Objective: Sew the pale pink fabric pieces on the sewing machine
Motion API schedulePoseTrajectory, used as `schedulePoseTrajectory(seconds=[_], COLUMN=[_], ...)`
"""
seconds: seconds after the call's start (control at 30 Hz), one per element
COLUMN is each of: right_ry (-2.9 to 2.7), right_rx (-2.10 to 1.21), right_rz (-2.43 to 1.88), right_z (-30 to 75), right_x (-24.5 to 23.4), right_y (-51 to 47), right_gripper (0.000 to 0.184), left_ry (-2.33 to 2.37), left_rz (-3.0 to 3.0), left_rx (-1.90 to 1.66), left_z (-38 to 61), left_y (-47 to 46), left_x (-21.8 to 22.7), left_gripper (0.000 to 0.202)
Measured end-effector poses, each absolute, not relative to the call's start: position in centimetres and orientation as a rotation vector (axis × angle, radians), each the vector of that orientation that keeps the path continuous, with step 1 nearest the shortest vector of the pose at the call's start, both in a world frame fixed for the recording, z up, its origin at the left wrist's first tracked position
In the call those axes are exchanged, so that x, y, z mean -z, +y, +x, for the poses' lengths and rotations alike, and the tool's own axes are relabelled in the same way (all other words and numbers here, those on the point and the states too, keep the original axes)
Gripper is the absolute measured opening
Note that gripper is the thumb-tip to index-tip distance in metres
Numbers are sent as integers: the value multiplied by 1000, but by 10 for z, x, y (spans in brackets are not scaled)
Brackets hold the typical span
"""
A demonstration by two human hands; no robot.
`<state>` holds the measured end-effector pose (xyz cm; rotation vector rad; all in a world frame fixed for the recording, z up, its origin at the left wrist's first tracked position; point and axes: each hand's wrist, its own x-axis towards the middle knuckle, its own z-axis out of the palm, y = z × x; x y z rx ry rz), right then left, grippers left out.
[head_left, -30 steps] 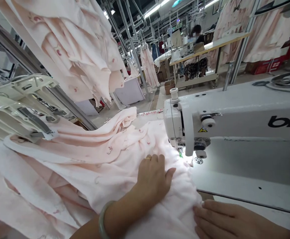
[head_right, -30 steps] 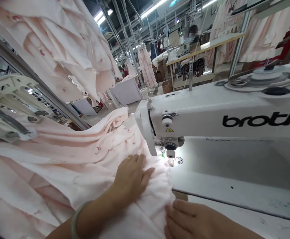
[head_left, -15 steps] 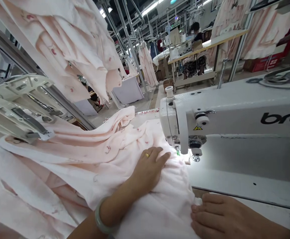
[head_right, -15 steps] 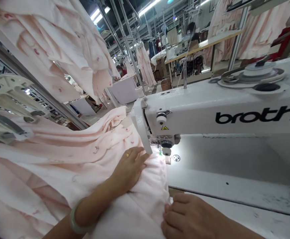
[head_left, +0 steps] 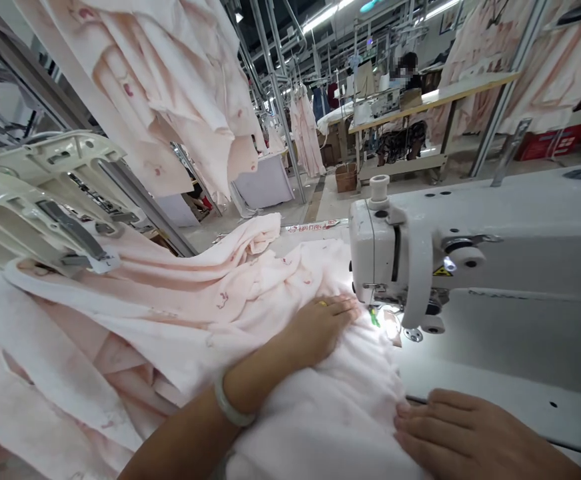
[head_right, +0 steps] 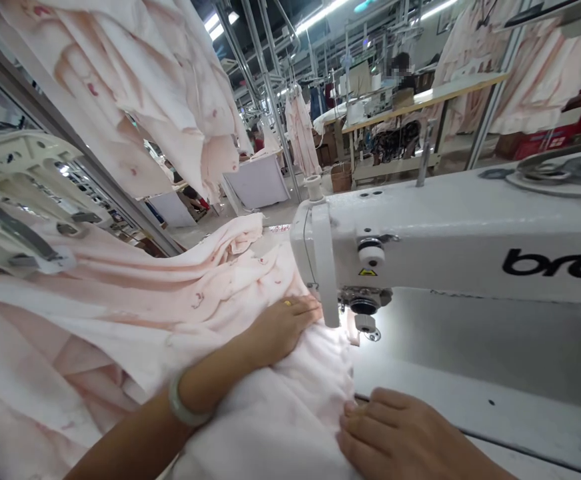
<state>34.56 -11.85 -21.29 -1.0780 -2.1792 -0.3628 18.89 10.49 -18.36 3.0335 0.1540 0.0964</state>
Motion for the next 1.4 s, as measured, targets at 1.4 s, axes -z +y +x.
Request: schedulePoseTrajectory(seconds=[1.4], right_ry=[-2118], right_rx=[365], right_rz=[-1129], right_z=[367], right_x=[193], right_y=[-97], right_gripper=[31], left_ry=[248], left_rz=[3122], left_rx=[-4], left_z=[160], left_y=[64], left_x=[169], left_gripper=[62])
